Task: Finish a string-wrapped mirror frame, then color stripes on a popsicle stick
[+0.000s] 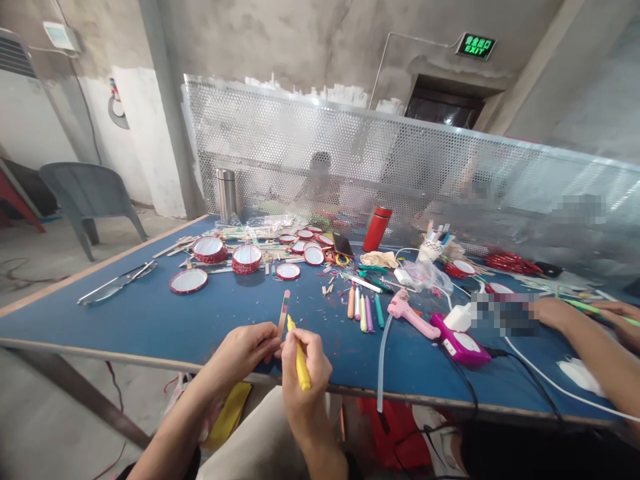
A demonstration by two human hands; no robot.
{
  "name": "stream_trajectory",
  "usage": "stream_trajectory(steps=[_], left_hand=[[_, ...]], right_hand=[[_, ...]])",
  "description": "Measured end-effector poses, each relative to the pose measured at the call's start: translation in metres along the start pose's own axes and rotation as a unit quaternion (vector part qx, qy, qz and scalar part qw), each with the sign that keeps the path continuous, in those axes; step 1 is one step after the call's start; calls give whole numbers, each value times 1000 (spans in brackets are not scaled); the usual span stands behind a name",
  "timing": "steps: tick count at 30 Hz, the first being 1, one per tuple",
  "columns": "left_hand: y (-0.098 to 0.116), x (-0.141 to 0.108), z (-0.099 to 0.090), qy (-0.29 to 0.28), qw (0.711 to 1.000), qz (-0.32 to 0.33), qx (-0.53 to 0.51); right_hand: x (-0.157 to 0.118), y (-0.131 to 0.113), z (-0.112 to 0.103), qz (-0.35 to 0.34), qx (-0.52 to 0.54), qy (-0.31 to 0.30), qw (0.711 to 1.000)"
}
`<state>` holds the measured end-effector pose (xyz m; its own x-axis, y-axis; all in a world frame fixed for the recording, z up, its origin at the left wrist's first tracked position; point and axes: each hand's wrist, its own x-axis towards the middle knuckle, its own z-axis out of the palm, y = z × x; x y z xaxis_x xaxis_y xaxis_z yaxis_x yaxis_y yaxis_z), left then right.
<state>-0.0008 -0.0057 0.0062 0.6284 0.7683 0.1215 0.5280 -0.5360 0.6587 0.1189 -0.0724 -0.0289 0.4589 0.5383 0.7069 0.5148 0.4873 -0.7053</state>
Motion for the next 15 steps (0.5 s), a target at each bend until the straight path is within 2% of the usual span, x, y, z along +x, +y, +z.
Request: stream_trajectory(steps=[3, 6, 11, 15], left_hand=[[-1, -1, -2, -8, 1000, 17, -25], [-1, -1, -3, -12, 999, 20, -45], [-2, -1, -4, -19, 997, 28, -72], [-1, -1, -3, -16, 998, 23, -58]], right_hand=[[0, -1, 0, -9, -4, 26, 1000], [0, 1, -1, -46, -15, 25, 998], [5, 0, -6, -138, -24, -15, 990], [9, -6, -11, -172, -25, -55, 983]])
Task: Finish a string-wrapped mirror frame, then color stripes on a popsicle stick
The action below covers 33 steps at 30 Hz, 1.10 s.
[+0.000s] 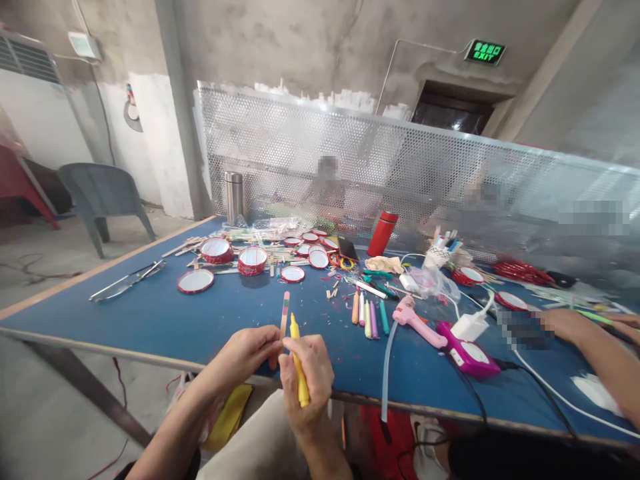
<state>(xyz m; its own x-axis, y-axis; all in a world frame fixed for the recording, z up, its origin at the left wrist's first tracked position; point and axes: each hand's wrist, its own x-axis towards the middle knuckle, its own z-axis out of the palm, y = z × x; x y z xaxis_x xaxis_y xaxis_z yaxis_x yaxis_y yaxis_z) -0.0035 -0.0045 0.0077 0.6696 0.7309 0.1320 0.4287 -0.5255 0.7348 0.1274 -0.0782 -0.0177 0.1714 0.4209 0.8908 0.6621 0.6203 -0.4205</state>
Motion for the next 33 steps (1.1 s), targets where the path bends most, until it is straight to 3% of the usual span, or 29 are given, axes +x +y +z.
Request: stream_trajectory(steps=[10, 19, 26, 33], left_hand=[[3, 0, -1, 0, 1000, -5, 9], [2, 1, 0, 9, 1000, -8, 6], [2, 1, 0, 16, 1000, -11, 12], [3, 1, 0, 12, 1000, -17, 2]], right_hand=[[-8, 3, 4, 55, 3, -30, 998], [-6, 4, 11, -12, -70, 32, 997], [-7, 4, 9, -20, -45, -10, 999], [-3, 3, 11, -5, -65, 44, 997]])
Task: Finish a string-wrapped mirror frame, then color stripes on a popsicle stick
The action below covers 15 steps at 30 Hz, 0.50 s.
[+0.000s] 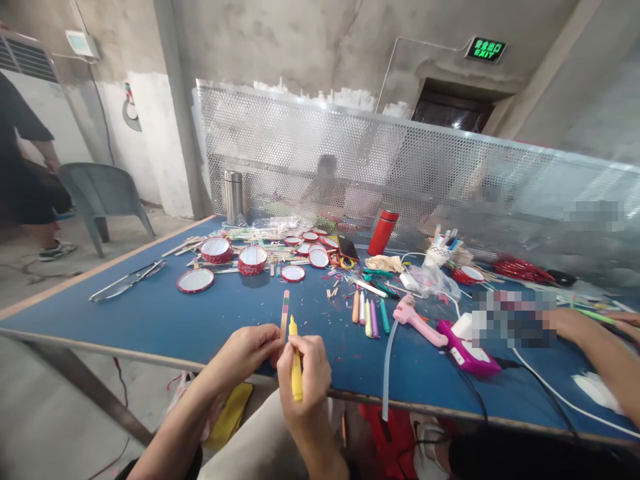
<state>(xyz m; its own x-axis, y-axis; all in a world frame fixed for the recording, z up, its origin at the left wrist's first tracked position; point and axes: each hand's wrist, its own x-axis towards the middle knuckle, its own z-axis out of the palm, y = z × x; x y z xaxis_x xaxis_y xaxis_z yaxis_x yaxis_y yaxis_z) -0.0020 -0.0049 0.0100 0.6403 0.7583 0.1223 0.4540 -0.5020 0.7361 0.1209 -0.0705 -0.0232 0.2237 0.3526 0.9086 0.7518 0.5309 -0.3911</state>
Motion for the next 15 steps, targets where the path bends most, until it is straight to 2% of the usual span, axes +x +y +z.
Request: stream_trajectory(steps=[6, 11, 15], left_hand=[[1, -1, 0, 3, 1000, 0, 11], [2, 0, -1, 1, 1000, -3, 12], [1, -1, -1, -5, 1000, 0, -4]], right_hand=[[-2, 1, -1, -11, 18, -40, 999], [-1, 1, 2, 3, -13, 8, 1000], [-1, 1, 1, 12, -5, 16, 1000]])
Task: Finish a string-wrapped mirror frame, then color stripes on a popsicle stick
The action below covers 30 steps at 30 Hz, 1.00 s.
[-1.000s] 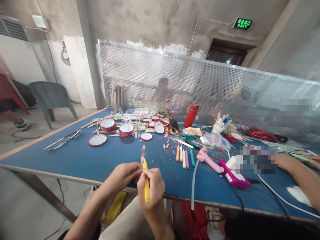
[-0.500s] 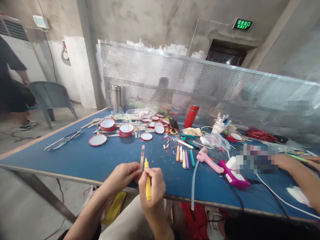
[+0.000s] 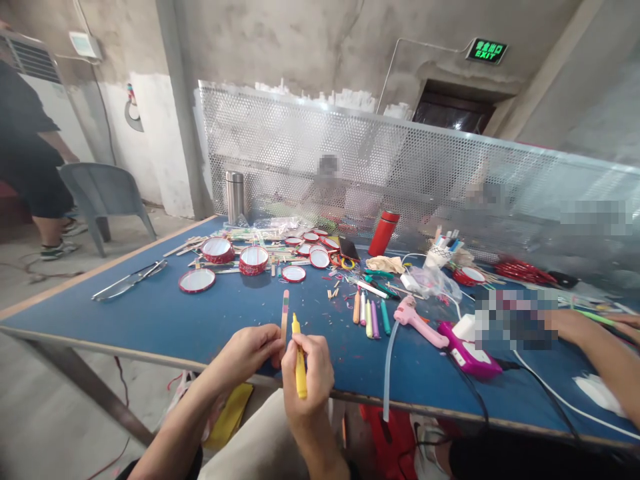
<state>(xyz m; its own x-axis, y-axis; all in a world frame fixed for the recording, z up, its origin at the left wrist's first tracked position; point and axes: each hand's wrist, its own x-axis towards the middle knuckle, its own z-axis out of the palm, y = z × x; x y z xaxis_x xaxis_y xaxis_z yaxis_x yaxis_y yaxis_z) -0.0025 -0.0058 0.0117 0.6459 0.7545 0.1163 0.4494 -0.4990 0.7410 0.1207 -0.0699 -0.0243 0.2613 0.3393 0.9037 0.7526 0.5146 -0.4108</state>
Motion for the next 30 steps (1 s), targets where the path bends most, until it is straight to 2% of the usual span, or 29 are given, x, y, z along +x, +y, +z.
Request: stream_trajectory(steps=[9, 16, 25, 30], left_hand=[[-3, 0, 0, 8, 1000, 12, 4], [1, 1, 1, 14, 999, -16, 33], [0, 4, 6, 26, 996, -34, 74], [0, 4, 4, 17, 997, -23, 71]], right_hand=[[-1, -1, -2, -18, 27, -56, 998], [0, 0, 2, -7, -5, 4, 1000], [0, 0, 1, -16, 5, -27, 1000], [1, -2, 3, 4, -9, -2, 1000]])
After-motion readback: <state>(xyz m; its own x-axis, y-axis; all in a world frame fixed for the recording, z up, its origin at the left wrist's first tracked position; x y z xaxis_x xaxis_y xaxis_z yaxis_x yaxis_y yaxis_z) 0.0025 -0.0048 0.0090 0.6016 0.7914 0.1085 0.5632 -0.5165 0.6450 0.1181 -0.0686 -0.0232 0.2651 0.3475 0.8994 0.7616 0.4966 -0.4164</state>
